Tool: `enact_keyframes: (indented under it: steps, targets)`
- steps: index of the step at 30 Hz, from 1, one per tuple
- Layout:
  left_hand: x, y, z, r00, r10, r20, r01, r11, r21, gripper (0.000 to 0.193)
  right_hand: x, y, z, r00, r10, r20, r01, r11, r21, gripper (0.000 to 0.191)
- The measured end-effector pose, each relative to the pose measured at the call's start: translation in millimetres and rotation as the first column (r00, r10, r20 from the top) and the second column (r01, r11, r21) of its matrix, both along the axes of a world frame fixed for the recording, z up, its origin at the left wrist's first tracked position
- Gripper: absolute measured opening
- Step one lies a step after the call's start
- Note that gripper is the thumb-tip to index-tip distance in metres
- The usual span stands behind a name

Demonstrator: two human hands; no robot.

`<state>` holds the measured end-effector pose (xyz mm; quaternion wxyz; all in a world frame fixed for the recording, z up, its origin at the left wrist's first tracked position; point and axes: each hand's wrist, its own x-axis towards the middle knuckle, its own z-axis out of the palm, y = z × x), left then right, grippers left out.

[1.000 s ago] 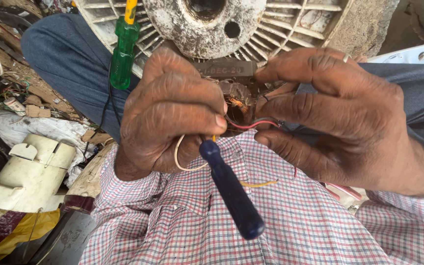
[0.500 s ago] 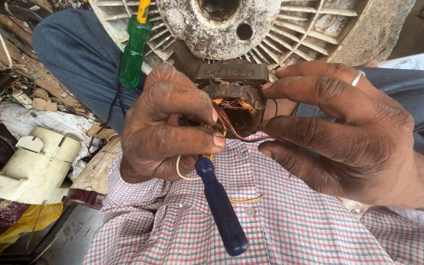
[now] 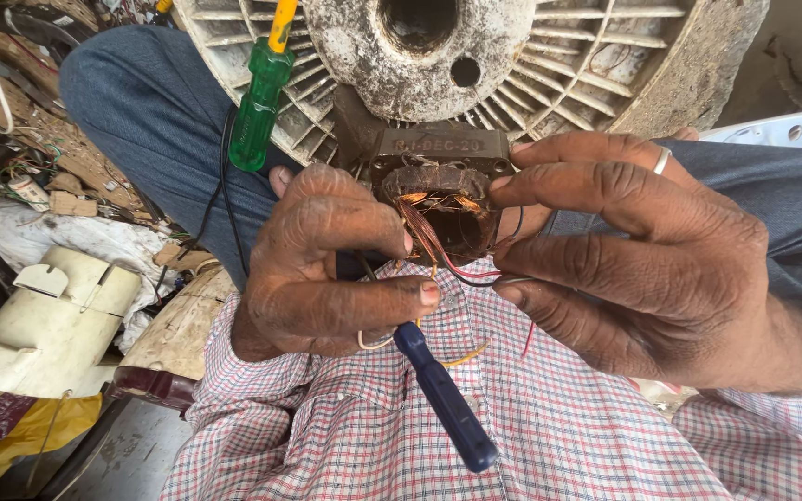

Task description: The person sits on the floor rewinding an electric fan motor stator. They pull old copper windings and wire leads from the stator slots, then thread new insulated wire through the slots by hand, pressing the coils into place and using a screwdriver to work the windings and clear the slots.

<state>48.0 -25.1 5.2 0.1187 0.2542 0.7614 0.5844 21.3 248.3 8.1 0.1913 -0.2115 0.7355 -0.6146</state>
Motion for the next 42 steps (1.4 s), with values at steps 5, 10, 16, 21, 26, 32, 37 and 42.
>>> enact_keyframes:
  steps: [5, 10, 16, 21, 26, 32, 37, 42]
  targets:
    - [-1, 0, 2, 0.999, -0.016, 0.031, 0.015, 1.000, 0.016, 0.028, -3, 0, 4, 1.000, 0.014, -0.006, -0.014, 0.999, 0.033, 0.028]
    - [2, 1, 3, 1.000, 0.011, 0.004, -0.011, 1.000, 0.011, 0.023, -7, 1, 7, 0.999, 0.033, -0.017, -0.032, 0.997, 0.065, 0.029]
    - [5, -6, -13, 0.981, 0.177, -0.082, -0.173, 0.984, 0.044, 0.014, -6, 0, 9, 0.999, 0.035, -0.019, -0.033, 0.997, 0.063, 0.028]
    - [14, -37, -9, 0.917, 0.398, -0.030, -0.393, 0.887, -0.241, 0.017, -6, 0, 11, 0.997, 0.058, -0.044, -0.054, 0.995, 0.082, 0.027]
    - [18, -41, -10, 0.876, 0.460, -0.145, -0.454, 0.684, -0.571, 0.026, -7, -4, 13, 0.999, 0.052, -0.016, -0.050, 0.994, 0.092, 0.027]
    - [18, -32, -8, 0.912, 0.269, -0.310, -0.409, 0.522, -0.749, 0.030, -12, -10, 16, 0.998, 0.031, 0.046, -0.035, 0.996, 0.086, 0.024]
    - [11, -24, 6, 0.900, 0.204, -0.386, -0.435, 0.495, -0.752, 0.028, -11, -11, 14, 0.999, 0.012, 0.045, -0.016, 0.996, 0.093, 0.025]
    - [-14, -9, 42, 0.941, 0.230, -0.247, -0.322, 0.833, -0.451, 0.023, -9, -11, 10, 1.000, 0.007, 0.029, -0.009, 0.997, 0.071, 0.027]
